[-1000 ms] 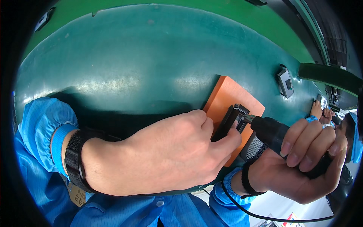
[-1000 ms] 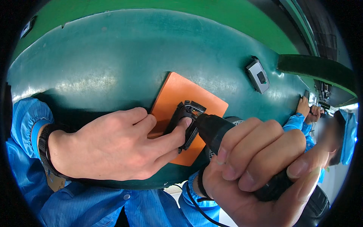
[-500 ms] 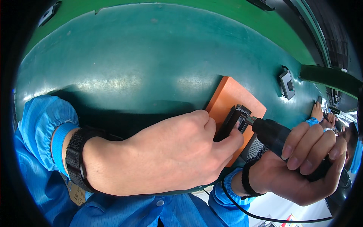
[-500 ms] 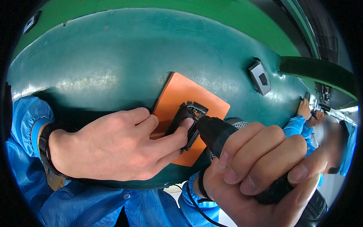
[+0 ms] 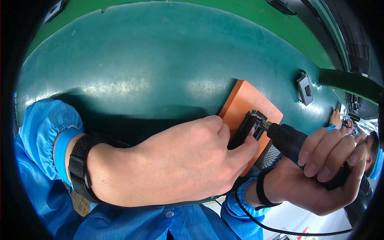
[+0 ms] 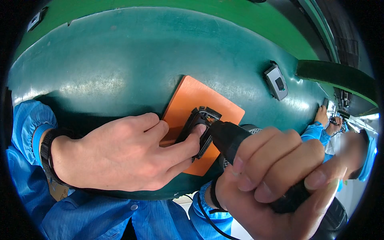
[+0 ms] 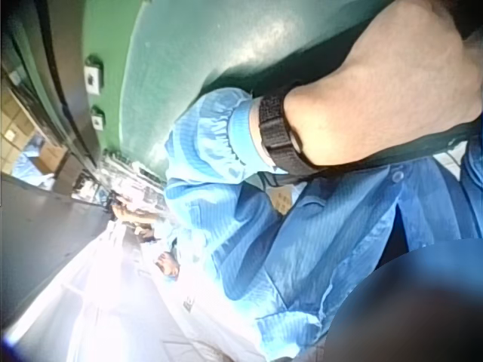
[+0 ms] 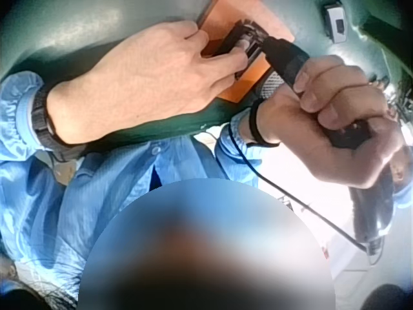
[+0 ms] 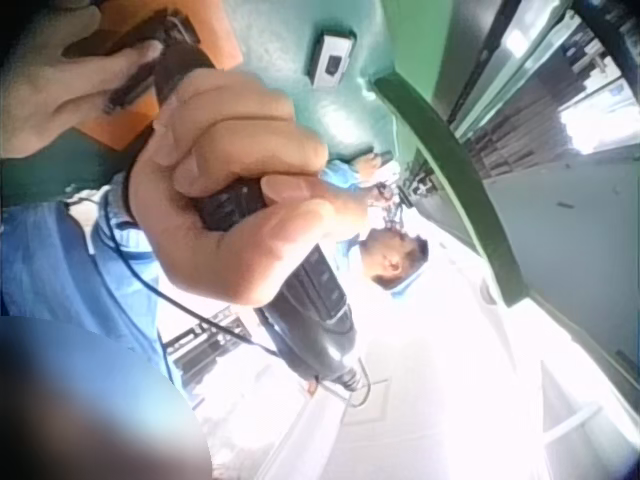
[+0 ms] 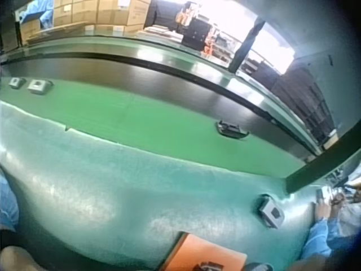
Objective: Assembling plastic and electronic components at a factory workbench using an electric screwdriver.
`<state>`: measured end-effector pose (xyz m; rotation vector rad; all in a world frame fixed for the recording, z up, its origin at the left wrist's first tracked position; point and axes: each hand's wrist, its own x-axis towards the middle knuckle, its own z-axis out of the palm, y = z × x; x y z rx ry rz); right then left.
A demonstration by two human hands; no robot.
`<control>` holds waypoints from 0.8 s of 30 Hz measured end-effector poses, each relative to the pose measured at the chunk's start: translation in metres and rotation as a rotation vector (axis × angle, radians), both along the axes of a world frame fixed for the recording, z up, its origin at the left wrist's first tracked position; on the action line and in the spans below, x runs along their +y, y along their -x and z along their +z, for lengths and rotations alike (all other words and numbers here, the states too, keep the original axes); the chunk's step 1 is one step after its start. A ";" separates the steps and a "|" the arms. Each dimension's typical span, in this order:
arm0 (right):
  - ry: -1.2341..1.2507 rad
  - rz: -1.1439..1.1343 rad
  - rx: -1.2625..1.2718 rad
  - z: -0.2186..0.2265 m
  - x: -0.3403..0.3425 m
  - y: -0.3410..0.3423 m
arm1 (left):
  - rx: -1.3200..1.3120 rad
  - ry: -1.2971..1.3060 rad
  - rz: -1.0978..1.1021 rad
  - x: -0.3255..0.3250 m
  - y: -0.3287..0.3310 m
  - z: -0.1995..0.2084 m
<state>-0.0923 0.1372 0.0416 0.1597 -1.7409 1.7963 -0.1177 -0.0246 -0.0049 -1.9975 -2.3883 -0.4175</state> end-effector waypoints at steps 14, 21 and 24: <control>-0.159 0.111 0.015 -0.005 0.000 0.003 | 0.013 0.009 0.004 0.000 -0.001 0.001; -0.025 0.002 0.097 0.002 0.016 -0.016 | -0.029 0.000 0.008 0.003 0.002 -0.002; 0.031 -0.068 0.156 0.026 0.067 -0.036 | -0.032 0.002 0.014 0.007 0.000 0.002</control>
